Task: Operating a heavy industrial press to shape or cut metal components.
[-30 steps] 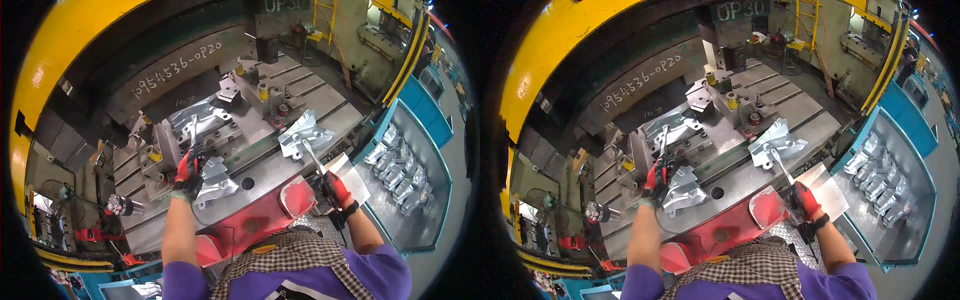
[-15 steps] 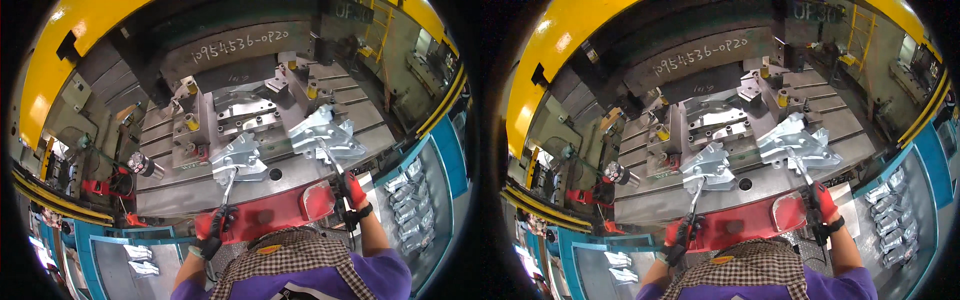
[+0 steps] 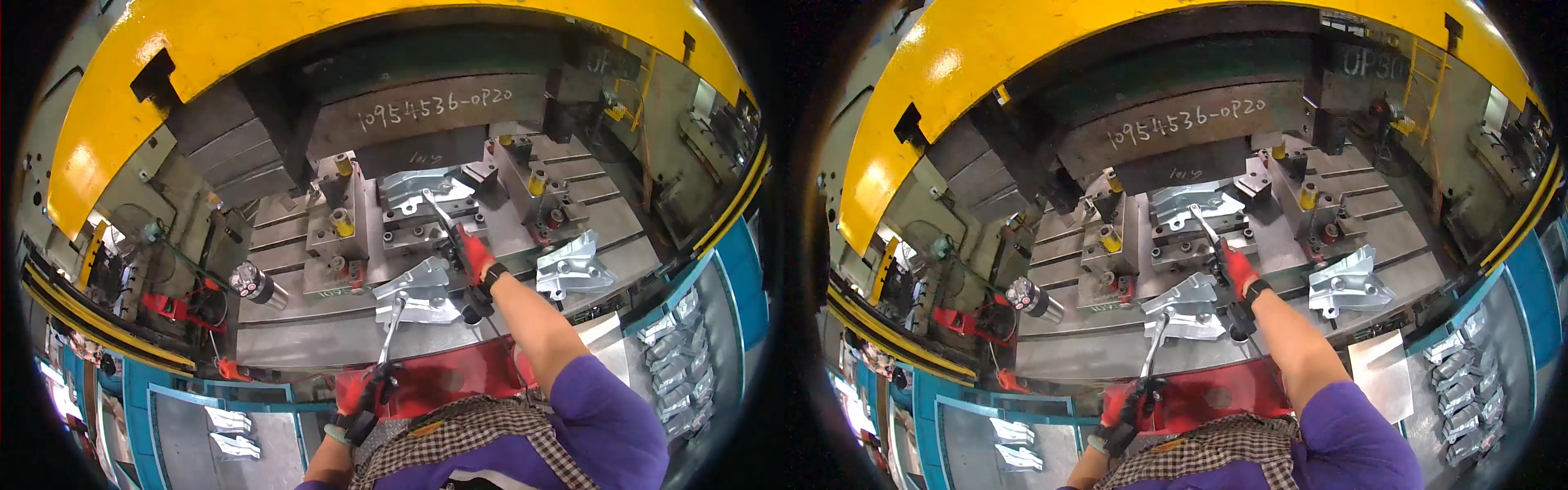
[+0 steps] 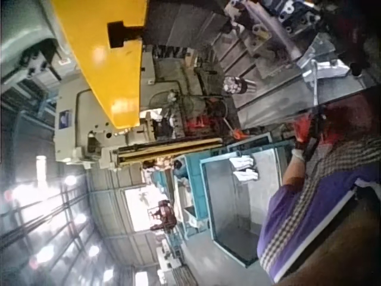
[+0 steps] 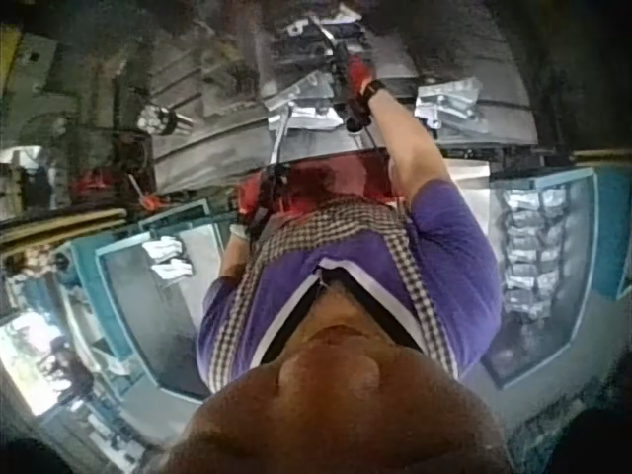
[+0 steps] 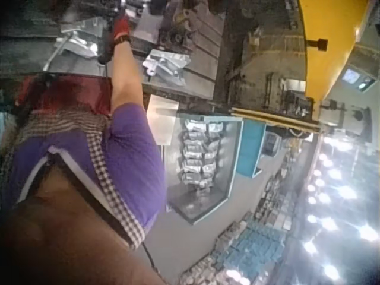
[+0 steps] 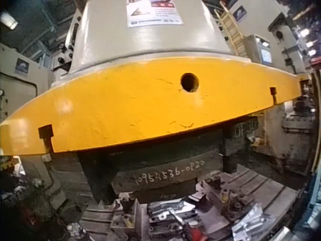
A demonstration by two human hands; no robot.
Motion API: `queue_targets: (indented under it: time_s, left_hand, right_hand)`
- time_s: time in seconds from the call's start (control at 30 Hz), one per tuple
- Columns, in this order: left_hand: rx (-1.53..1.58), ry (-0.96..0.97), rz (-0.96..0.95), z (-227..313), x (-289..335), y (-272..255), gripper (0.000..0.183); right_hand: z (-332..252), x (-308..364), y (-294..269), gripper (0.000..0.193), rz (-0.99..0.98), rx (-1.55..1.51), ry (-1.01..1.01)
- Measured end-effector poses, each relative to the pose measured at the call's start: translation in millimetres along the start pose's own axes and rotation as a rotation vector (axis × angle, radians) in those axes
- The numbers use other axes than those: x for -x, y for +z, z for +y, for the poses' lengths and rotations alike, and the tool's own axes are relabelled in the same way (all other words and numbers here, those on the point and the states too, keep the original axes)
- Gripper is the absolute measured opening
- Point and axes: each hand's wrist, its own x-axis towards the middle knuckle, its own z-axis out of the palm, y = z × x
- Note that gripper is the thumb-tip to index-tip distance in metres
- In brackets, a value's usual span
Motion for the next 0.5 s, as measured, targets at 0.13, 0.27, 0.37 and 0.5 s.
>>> queue_targets:
  time_s: [0.13, 0.27, 0.37, 0.5]
  left_hand:
    - [-0.620, 0.201, -0.083, -17.0, 6.2, -16.8, 0.026]
    - [-0.583, 0.097, -0.128, -29.0, 4.9, -24.2, 0.028]
    - [-0.437, -0.117, -0.237, -28.5, 4.6, -30.6, 0.031]
    - [-0.335, -0.185, -0.408, -26.5, 31.6, -21.7, 0.040]
  right_hand:
    - [2.5, -67.8, -12.8, 0.073, -0.117, 0.196, -0.137]
    - [-17.6, -49.6, -25.6, 0.070, 0.127, 0.834, -0.410]
    - [-8.1, -8.2, -36.7, 0.068, -0.030, 0.675, -0.451]
    - [33.9, 97.8, -113.3, 0.063, -0.388, 0.513, -0.061]
